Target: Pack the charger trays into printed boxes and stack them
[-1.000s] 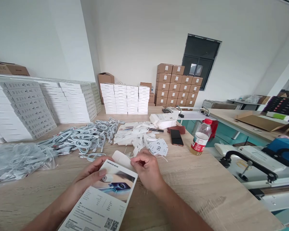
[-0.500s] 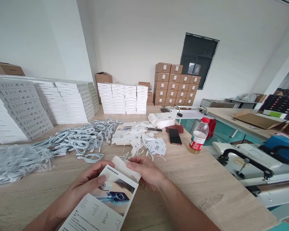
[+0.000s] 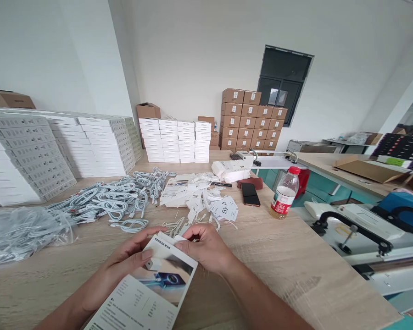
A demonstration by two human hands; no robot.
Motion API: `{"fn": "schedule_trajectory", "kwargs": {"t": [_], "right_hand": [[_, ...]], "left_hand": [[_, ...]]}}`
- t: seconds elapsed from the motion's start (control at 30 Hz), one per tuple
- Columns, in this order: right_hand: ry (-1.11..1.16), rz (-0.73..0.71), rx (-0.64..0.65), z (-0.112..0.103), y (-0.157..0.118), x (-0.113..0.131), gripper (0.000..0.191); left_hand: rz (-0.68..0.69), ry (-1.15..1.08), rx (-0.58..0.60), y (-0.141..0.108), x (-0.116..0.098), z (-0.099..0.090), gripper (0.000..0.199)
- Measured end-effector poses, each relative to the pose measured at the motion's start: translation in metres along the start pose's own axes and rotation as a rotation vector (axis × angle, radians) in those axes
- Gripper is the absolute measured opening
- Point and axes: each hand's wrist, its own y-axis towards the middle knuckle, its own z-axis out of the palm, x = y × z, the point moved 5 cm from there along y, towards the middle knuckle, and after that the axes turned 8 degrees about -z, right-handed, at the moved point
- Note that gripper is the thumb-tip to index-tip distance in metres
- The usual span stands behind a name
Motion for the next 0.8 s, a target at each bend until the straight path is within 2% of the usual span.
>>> {"fn": "schedule_trajectory", "kwargs": {"t": [0.13,0.3,0.4,0.53,0.6,0.8], "right_hand": [[-0.002,0.006,-0.016,-0.001,0.002,0.001,0.033],[0.178,0.073,-0.057,0.001,0.004,-0.01,0.033],[0.255,0.091,-0.018,0.007,0.002,-0.011,0.038],[0.109,-0.07,0.177,0.022,-0.004,0.006,0.038],[0.054,-0.13,0.221,0.026,-0.006,0.011,0.038],[0.042,-0.056,0.109,0.015,0.0,0.0,0.035]], "left_hand": [[0.016,-0.029,-0.005,0.001,0.0,0.0,0.036],[0.05,-0.133,-0.196,0.005,0.003,-0.011,0.042],[0.079,-0.167,-0.247,0.007,0.003,-0.017,0.041],[0.115,-0.204,-0.266,0.007,0.0,-0.022,0.042],[0.109,-0.208,-0.275,0.007,0.0,-0.023,0.043],[0.039,-0.066,-0.22,0.007,-0.001,-0.02,0.043]]}}
